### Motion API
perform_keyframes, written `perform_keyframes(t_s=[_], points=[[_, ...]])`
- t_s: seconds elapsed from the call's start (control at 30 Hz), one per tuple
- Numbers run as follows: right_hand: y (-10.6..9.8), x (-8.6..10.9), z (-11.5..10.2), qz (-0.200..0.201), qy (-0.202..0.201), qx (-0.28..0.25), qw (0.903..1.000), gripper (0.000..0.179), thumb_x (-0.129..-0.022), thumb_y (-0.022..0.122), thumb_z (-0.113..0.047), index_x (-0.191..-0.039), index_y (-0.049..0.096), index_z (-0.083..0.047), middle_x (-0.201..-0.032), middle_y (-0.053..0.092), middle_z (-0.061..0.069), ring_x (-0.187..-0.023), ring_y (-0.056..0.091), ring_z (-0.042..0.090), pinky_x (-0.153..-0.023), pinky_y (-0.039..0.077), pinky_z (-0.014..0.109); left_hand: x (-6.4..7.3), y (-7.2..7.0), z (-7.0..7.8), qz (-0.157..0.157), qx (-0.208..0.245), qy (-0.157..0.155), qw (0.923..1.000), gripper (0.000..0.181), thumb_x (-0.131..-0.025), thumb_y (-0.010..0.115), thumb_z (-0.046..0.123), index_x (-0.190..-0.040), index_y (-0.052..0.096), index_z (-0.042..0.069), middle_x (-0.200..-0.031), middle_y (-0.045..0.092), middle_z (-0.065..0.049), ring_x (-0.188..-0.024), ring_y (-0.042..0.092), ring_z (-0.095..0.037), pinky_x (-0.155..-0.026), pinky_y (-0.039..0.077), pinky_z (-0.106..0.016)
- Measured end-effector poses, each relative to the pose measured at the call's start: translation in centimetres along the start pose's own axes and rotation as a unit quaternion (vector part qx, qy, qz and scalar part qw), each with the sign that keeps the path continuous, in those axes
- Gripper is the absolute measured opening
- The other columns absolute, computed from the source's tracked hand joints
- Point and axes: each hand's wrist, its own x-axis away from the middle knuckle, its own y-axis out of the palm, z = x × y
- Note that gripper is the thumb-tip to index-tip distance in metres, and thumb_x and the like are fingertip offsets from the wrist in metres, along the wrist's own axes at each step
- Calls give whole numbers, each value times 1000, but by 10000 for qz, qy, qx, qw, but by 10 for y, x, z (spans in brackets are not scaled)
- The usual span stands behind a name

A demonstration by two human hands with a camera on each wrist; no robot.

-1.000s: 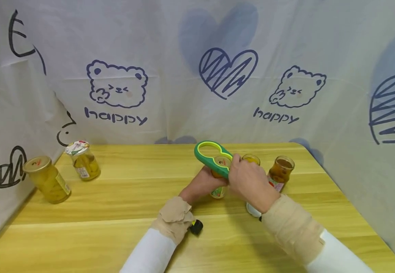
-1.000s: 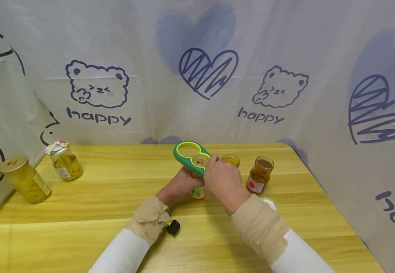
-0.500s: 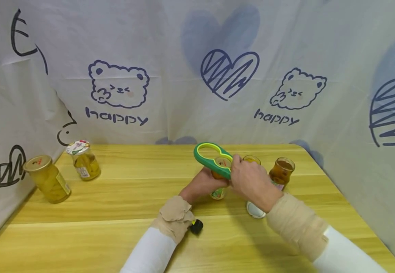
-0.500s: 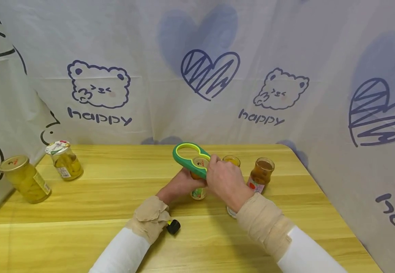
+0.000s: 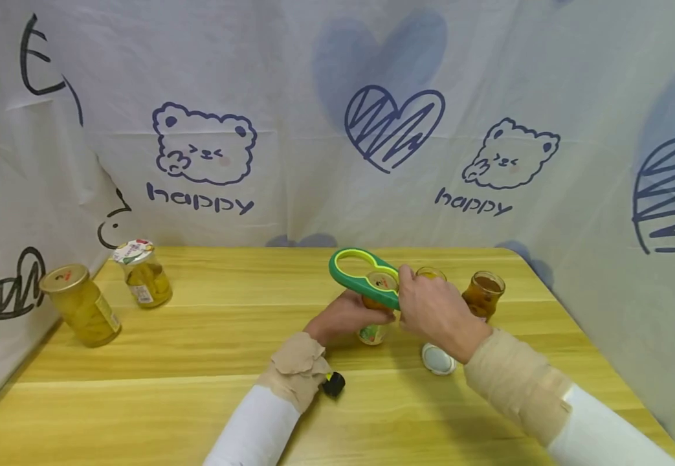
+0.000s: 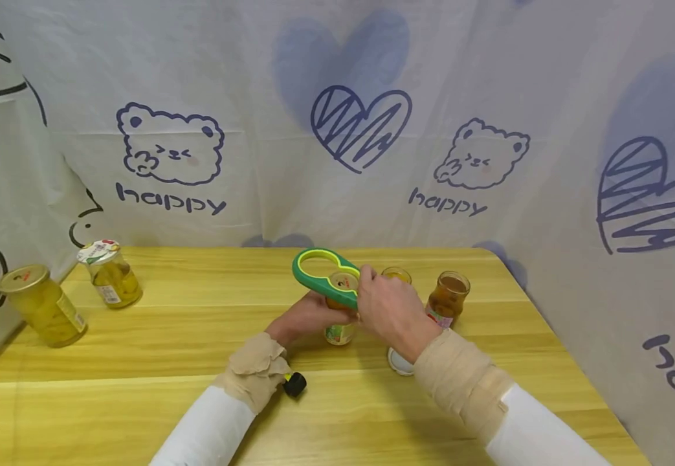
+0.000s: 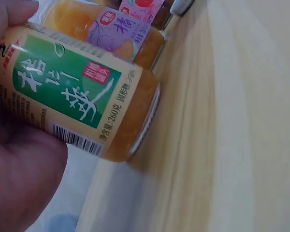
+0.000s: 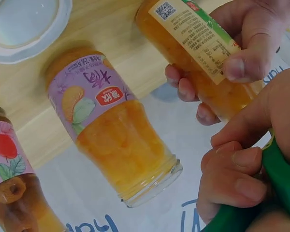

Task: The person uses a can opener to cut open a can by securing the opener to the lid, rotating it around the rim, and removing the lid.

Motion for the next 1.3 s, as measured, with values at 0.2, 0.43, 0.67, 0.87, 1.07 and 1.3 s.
perform_keyframes(t_s=[0.2,0.43,0.67,0.87,1.07,1.3], points=[[0,0,1,-200,21,-101,9997,33,-85,72,-16,-103,46,-5,-69,53,8,-53,51,22,-45,51,35,1,-7,-1,-254,-56,-195,9995,43,-91,73,7,-133,63,7,-131,67,-15,-109,65,-11,-104,53,-31],[-4,0,5,-289,-183,-10,9994,38,-83,75,-20,-105,47,-5,-74,56,8,-58,52,22,-49,52,37,0,-14,0,-577,-238,-227,9978,48,-91,74,5,-137,61,7,-137,64,-16,-114,63,-10,-108,51,-33],[-5,-4,10,-428,-248,-16,9988,37,-83,73,-17,-108,47,-7,-78,58,9,-61,54,21,-53,53,36,-2,-15,2,-586,-351,-488,9965,49,-91,76,10,-138,61,11,-137,66,-12,-117,63,-11,-112,49,-36],[-1,-8,15,-394,-422,-29,9983,36,-84,72,-15,-108,47,-8,-78,59,9,-58,53,20,-50,51,34,-4,-16,1,-712,-342,-449,9959,47,-93,73,8,-138,60,6,-137,64,-16,-113,62,-9,-108,50,-32],[-1,-11,20,-376,-600,28,9975,38,-84,74,-18,-110,47,-8,-78,58,7,-57,52,19,-50,50,33,-8,-18,0,-826,-206,-296,9959,47,-92,72,4,-137,58,1,-136,63,-20,-110,62,-7,-104,50,-27],[-8,-14,28,-400,-703,68,9967,44,-81,78,-23,-110,47,-10,-79,57,5,-55,51,19,-49,47,32,-15,-21,0,-1121,63,-77,9936,47,-91,71,-1,-136,56,-2,-129,64,-24,-108,62,-11,-101,51,-27]])
